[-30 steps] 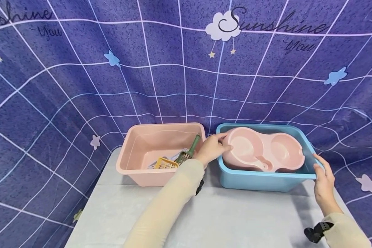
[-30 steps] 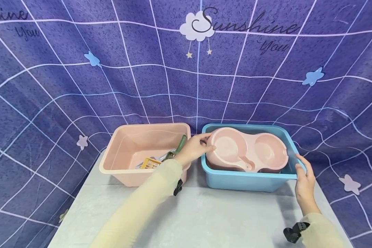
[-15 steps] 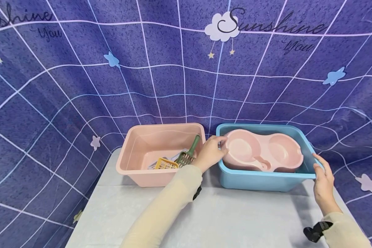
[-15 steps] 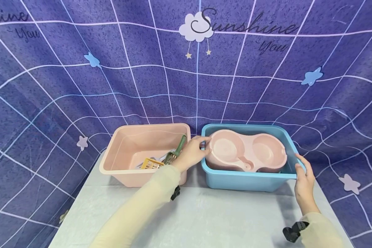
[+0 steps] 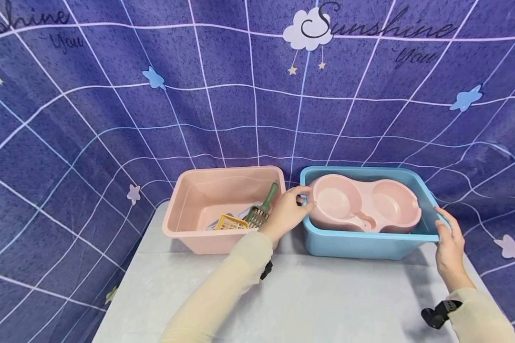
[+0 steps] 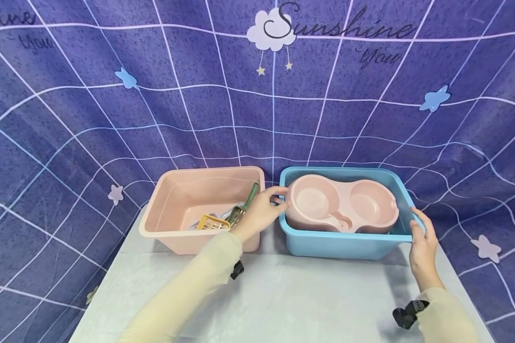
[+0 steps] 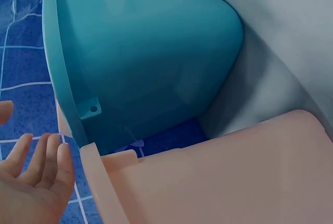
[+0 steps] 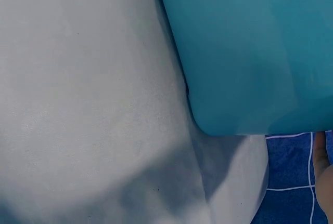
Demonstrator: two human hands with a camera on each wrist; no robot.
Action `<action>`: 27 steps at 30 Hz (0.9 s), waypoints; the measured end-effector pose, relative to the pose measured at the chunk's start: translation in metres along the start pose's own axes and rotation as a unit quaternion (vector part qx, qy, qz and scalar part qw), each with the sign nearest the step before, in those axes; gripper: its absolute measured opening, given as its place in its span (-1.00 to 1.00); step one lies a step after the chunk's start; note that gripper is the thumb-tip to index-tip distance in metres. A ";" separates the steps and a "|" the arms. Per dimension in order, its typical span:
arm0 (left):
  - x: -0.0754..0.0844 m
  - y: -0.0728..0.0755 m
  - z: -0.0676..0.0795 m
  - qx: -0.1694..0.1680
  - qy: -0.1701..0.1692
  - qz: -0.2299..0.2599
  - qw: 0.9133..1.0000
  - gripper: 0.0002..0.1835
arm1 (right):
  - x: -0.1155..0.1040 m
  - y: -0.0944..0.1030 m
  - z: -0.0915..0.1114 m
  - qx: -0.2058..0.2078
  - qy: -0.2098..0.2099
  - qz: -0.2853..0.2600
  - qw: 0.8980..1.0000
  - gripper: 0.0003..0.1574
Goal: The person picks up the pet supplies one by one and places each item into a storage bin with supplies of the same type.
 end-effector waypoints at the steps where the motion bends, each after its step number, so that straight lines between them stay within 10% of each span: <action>1: 0.000 0.001 0.001 0.001 -0.001 0.004 1.000 -0.55 | 0.000 0.000 -0.001 -0.002 0.001 -0.003 1.000 -0.51; 27: -0.008 0.018 0.044 -0.001 -0.022 0.016 1.000 -0.60 | -0.002 0.006 -0.002 -0.033 -0.008 0.122 0.992 -0.42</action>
Point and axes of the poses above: each hand's wrist, its own z-axis away from the middle knuckle, its own y-axis out of the back of the hand, x = y × z, the point moved 2 cm from there along -z, towards the middle knuckle, and after that the axes turned 3 degrees about -z, right-handed, at the moved point
